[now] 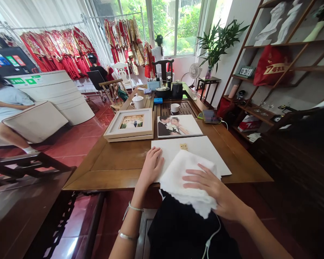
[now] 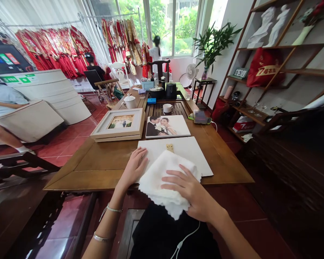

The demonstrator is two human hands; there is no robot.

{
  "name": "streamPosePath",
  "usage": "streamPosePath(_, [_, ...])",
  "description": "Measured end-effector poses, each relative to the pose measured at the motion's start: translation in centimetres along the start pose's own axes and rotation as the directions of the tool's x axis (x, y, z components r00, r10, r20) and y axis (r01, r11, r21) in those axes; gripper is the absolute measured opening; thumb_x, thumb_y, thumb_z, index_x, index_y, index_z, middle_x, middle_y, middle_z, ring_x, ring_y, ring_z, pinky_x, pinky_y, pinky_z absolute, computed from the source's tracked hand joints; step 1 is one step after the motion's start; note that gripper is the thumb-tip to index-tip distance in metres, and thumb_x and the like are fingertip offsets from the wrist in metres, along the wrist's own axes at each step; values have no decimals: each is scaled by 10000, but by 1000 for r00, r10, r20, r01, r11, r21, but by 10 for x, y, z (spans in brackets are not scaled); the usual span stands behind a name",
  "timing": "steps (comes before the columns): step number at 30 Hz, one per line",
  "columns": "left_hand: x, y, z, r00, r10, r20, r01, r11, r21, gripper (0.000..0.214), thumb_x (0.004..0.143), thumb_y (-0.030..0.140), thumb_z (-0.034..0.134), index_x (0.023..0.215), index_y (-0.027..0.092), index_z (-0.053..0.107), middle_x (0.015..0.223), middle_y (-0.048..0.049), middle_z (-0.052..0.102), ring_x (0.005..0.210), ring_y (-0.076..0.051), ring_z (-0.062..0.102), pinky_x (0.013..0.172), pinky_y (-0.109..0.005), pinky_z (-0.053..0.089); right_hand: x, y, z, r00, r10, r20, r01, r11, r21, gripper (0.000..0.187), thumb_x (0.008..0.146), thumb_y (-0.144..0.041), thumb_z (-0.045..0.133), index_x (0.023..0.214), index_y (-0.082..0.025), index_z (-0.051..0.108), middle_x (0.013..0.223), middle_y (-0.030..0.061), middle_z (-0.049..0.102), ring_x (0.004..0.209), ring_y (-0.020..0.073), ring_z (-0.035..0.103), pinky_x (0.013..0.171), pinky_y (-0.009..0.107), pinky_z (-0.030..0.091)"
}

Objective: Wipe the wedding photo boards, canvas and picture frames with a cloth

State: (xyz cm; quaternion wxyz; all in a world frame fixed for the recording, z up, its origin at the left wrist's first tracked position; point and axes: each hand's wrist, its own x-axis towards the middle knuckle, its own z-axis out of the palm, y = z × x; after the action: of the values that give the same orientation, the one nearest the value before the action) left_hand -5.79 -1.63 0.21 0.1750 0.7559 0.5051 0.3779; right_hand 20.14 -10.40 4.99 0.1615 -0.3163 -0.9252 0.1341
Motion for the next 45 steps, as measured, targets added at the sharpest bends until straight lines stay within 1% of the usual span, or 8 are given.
streamPosePath(5, [-1, 2, 0, 997, -18, 68, 18, 1000, 2, 370, 905, 277, 458, 1249, 172, 543, 1386, -120, 505, 1361, -243, 385, 1175, -493, 205, -27, 30, 0, 951, 158, -266, -199, 970, -136, 561, 751, -117, 432, 1286, -255, 530, 1331, 44, 569, 1317, 249, 399, 1132, 526, 206])
streamPosePath(11, [-2, 3, -2, 996, -20, 82, 22, 999, -29, 381, 897, 285, 476, 1264, 206, 539, 1392, -103, 499, 1363, -243, 385, 1175, -475, 214, -14, 64, 4, 906, 337, -255, -401, 877, -264, 793, 566, -27, 428, 1317, -270, 504, 1423, 27, 477, 1363, 257, 312, 1114, 579, 193])
streamPosePath(22, [-2, 3, -3, 995, -23, 93, 26, 999, -32, 387, 897, 264, 475, 1274, 202, 534, 1393, -100, 495, 1364, -241, 380, 1164, -458, 255, 48, 127, -14, 841, 483, -243, -539, 792, -289, 657, 725, -78, 432, 1367, -213, 466, 1450, 59, 450, 1354, 274, 333, 1107, 558, 207])
streamPosePath(27, [-2, 3, -2, 996, -44, 79, 48, 998, -40, 380, 888, 267, 486, 1254, 186, 549, 1381, -112, 504, 1358, -248, 390, 1158, -468, 267, 38, 111, -11, 863, 453, -224, -504, 803, -319, 657, 715, -74, 439, 1357, -215, 472, 1413, 59, 493, 1330, 286, 360, 1097, 581, 218])
streamPosePath(32, [-2, 3, -1, 997, -49, 63, 53, 997, -53, 374, 883, 266, 495, 1246, 198, 558, 1379, -103, 510, 1353, -249, 398, 1157, -465, 273, 2, 62, -7, 902, 385, -195, -430, 841, -329, 752, 617, -36, 442, 1345, -222, 481, 1384, 62, 519, 1307, 279, 390, 1098, 577, 230])
streamPosePath(37, [-1, 5, -3, 995, -62, 76, 66, 997, -42, 378, 884, 271, 489, 1245, 185, 558, 1388, -109, 502, 1354, -250, 396, 1161, -464, 263, -33, 22, -11, 932, 317, -179, -357, 888, -289, 795, 563, -36, 439, 1325, -253, 490, 1253, 53, 617, 1149, 266, 537, 1124, 609, 136])
streamPosePath(42, [0, 8, -5, 993, -79, 91, 82, 996, -26, 380, 890, 278, 477, 1249, 182, 553, 1404, -108, 487, 1358, -245, 389, 1163, -450, 259, -34, 29, -9, 929, 328, -172, -361, 905, -223, 720, 602, -81, 510, 1301, -255, 522, 1218, 100, 586, 1151, 317, 506, 1082, 628, 220])
streamPosePath(45, [-1, 7, -5, 993, -70, 92, 71, 997, -13, 382, 887, 268, 477, 1251, 176, 548, 1396, -113, 492, 1356, -246, 390, 1160, -450, 265, -21, 46, -7, 909, 363, -204, -408, 875, -261, 673, 617, -102, 542, 1279, -227, 540, 1415, 143, 423, 1323, 368, 329, 1080, 624, 219])
